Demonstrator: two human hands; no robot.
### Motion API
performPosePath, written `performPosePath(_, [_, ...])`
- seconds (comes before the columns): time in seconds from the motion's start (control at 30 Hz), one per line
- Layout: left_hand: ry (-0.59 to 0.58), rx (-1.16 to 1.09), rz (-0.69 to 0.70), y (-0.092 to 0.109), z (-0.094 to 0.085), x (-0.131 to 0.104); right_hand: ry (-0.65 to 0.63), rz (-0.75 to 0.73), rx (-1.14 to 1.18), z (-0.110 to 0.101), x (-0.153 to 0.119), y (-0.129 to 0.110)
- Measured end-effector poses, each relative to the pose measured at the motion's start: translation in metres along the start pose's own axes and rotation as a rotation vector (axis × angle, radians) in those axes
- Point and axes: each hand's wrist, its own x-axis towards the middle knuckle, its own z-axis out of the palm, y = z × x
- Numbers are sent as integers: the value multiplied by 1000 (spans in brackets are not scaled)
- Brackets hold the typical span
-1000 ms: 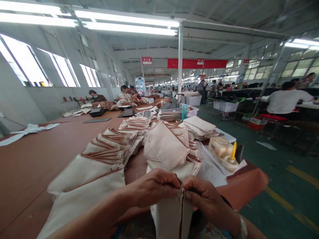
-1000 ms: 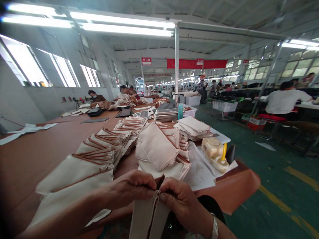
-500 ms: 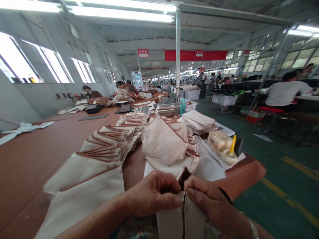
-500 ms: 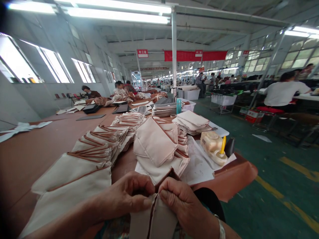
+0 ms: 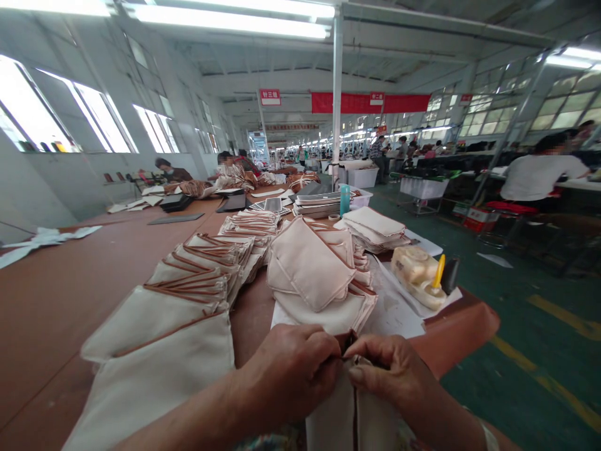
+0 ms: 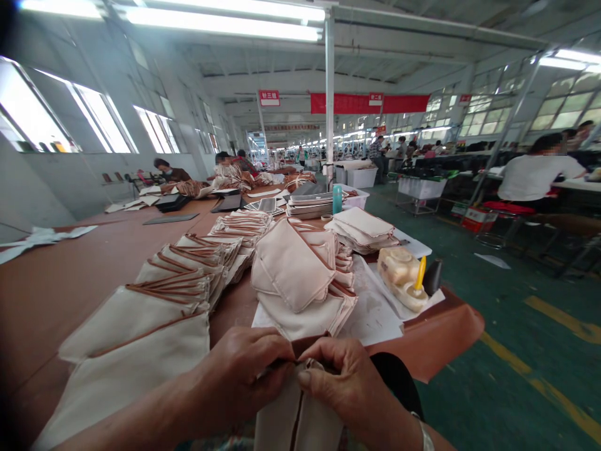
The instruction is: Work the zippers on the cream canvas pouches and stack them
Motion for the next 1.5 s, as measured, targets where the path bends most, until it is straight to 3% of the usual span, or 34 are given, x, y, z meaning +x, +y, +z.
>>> performPosePath(0.1, [-65, 242, 69, 2, 4, -1, 5, 13, 23, 2, 1, -3])
performPosePath(0.23, [-45, 447, 109, 9, 14, -4, 39, 57, 56, 2, 1, -4])
performPosePath(0.43, [-42, 386, 10, 16, 19, 2, -35, 5, -61, 7, -3, -6])
performPosePath(0.53, [-58, 164, -109, 7, 15, 8, -15, -55, -345, 10, -7, -11])
performPosePath(0.63, [-99, -253, -266, -3, 12, 13, -16, -95, -558, 9, -10, -16])
performPosePath(0.7, [-170, -640, -369, -8, 11, 14, -48, -58, -468, 6, -11, -18])
performPosePath(0.8, [-229, -1166, -462, -9, 15, 14, -125, 4, -124, -2, -13, -18])
performPosePath(0.9, [-216, -1349, -544, -11, 22, 14, -122, 18, 12, -8, -14, -13])
performPosePath(1.0, [-244, -1319, -575, -13, 22, 16, -75, 15, -45, -13, -15, -8])
performPosePath(1.17, [-311, -1207, -446, -12, 12, 15, -69, 23, -131, -16, -15, -7])
performPosePath(1.3, [-278, -984, -395, -3, 13, 15, -57, -1, -172, -14, -14, -10])
performPosePath(1.5, [-261, -764, -448, 7, 16, 19, -43, -47, -256, -12, -15, -10])
